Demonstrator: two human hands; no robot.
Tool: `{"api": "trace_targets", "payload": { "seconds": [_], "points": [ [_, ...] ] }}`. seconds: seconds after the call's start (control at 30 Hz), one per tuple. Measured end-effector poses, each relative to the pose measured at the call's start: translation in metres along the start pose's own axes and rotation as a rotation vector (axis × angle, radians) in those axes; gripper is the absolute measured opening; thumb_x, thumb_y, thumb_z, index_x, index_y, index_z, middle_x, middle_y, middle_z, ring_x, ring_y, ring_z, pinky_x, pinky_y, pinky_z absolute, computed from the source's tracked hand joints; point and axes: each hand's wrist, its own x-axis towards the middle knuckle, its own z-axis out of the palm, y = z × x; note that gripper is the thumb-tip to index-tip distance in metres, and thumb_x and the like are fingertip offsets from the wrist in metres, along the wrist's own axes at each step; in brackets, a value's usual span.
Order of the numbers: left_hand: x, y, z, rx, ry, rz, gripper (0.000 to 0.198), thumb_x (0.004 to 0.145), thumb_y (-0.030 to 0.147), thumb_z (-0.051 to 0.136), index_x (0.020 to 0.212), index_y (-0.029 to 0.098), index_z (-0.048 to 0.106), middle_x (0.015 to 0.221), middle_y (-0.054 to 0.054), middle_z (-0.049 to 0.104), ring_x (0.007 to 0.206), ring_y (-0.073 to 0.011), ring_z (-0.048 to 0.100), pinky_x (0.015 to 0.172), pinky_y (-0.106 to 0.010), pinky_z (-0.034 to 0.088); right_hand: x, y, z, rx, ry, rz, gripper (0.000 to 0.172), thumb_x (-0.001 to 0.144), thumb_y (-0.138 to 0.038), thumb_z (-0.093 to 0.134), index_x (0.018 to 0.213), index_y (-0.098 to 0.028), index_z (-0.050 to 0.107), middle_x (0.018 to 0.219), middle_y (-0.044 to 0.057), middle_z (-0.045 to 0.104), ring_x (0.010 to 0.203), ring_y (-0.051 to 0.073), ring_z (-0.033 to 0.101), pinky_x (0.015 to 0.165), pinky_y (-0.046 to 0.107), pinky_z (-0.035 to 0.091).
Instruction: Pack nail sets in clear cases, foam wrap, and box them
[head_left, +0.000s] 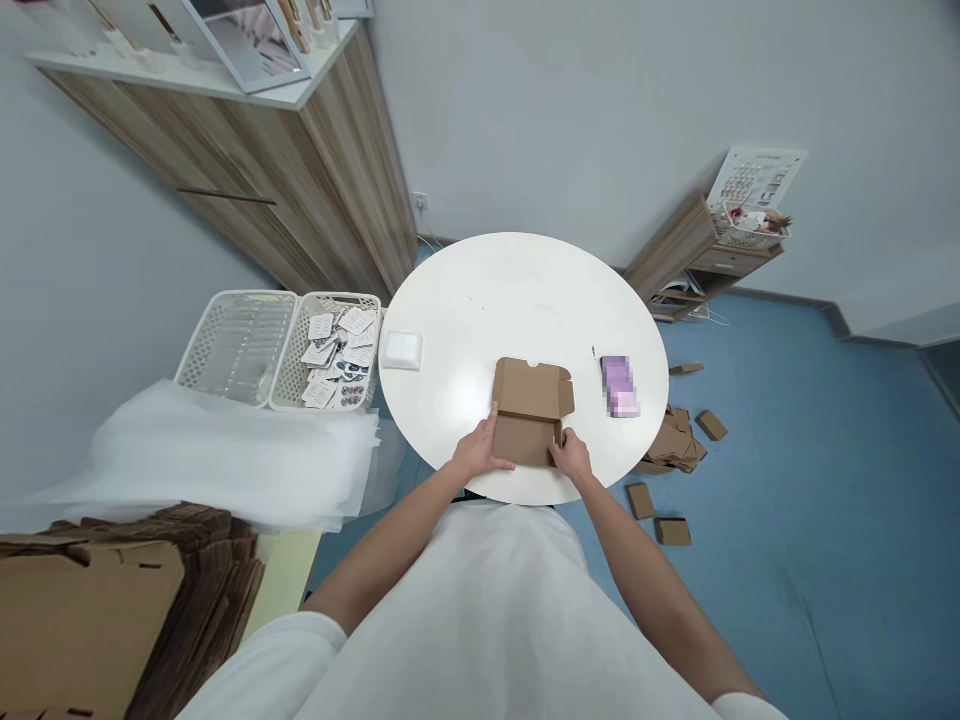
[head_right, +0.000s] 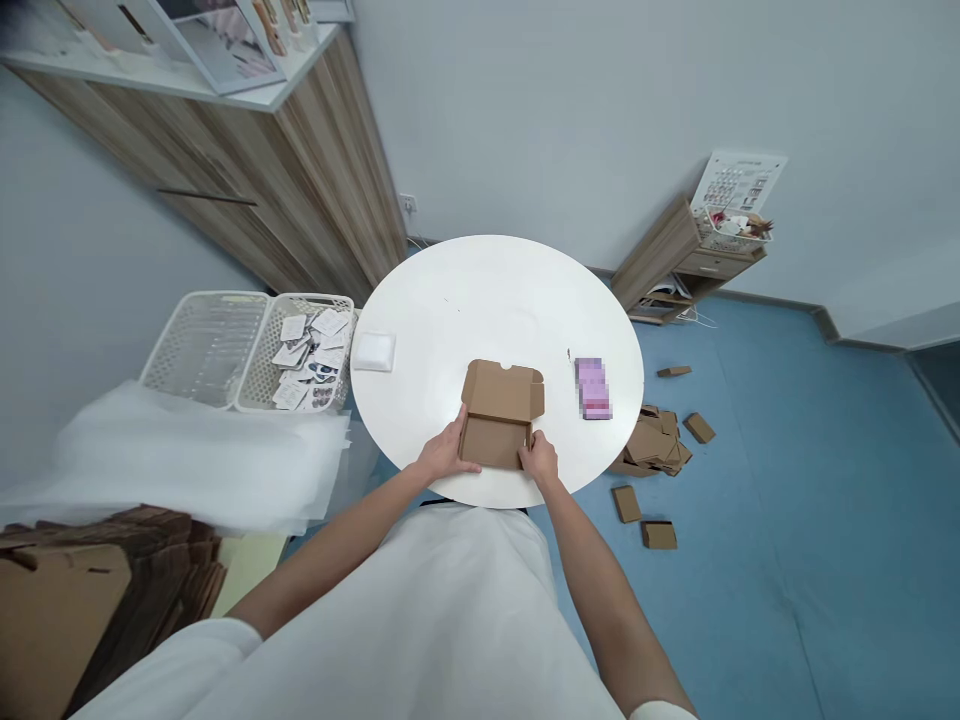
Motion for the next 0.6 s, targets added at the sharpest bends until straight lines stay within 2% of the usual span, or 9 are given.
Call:
{"api": "trace_targets", "payload": {
  "seconds": [0.1,0.17,0.33,0.47,0.53,0.6],
  "points": [
    [-0.011,-0.009,0.015,-0.175,0.107,-0.053,0.089,0.070,0.052,0.053,0.136,0.021,0.000,0.123,-0.013,0.041,0.090,-0.0209,0.054,0.075,-0.032,0.041,0.003,0.000,-0.002,0.000,0.004,0.011,0.008,0.069,-0.024,0.045,0.076,-0.022,0.041,0.065,0.000,0.053,0.060,0.015,0.050,0.051,0.024,0.032],
    [-0.015,-0.013,0.024,-0.284,0.171,-0.081,0.073,0.077,0.046,0.046,0.135,0.019,0.010,0.119,-0.012,0.044,0.083,-0.0162,0.055,0.077,-0.032,0.042,0.004,-0.001,-0.005,0.031,-0.002,0.015,0.012,0.071,-0.029,0.046,0.081,-0.022,0.043,0.067,0.000,0.055,0.062,0.015,0.051,0.054,0.024,0.033],
    [-0.017,-0.016,0.033,-0.452,0.279,-0.200,0.056,0.079,0.041,0.046,0.127,0.016,0.032,0.112,-0.012,0.047,0.082,-0.0149,0.053,0.078,-0.031,0.042,-0.003,0.002,-0.014,0.200,-0.059,-0.018,0.046,0.070,-0.050,0.048,0.105,-0.021,0.043,0.080,0.002,0.059,0.067,0.016,0.056,0.061,0.027,0.038],
    [-0.017,-0.012,0.037,-0.589,0.246,-0.271,0.053,0.079,0.041,0.046,0.125,0.017,0.036,0.110,-0.012,0.048,0.085,-0.0154,0.052,0.079,-0.031,0.041,-0.015,0.007,-0.017,0.454,-0.173,0.005,0.053,0.072,-0.054,0.043,0.115,-0.024,0.037,0.102,0.006,0.055,0.050,0.010,0.055,0.053,0.026,0.042],
    [-0.016,-0.008,0.040,-0.656,0.228,-0.281,0.053,0.078,0.040,0.047,0.125,0.018,0.036,0.111,-0.011,0.048,0.089,-0.0163,0.052,0.078,-0.031,0.041,-0.020,0.009,-0.017,0.594,-0.232,0.015,0.055,0.072,-0.054,0.043,0.118,-0.026,0.034,0.112,0.008,0.049,0.049,0.009,0.055,0.047,0.026,0.044],
    [-0.014,-0.004,0.043,-0.695,0.224,-0.280,0.053,0.078,0.039,0.048,0.124,0.018,0.037,0.112,-0.011,0.048,0.092,-0.0172,0.051,0.079,-0.030,0.040,-0.021,0.010,-0.016,0.704,-0.259,0.008,0.056,0.070,-0.053,0.046,0.118,-0.027,0.034,0.117,0.008,0.045,0.052,0.010,0.057,0.047,0.026,0.046]
  ]
}}
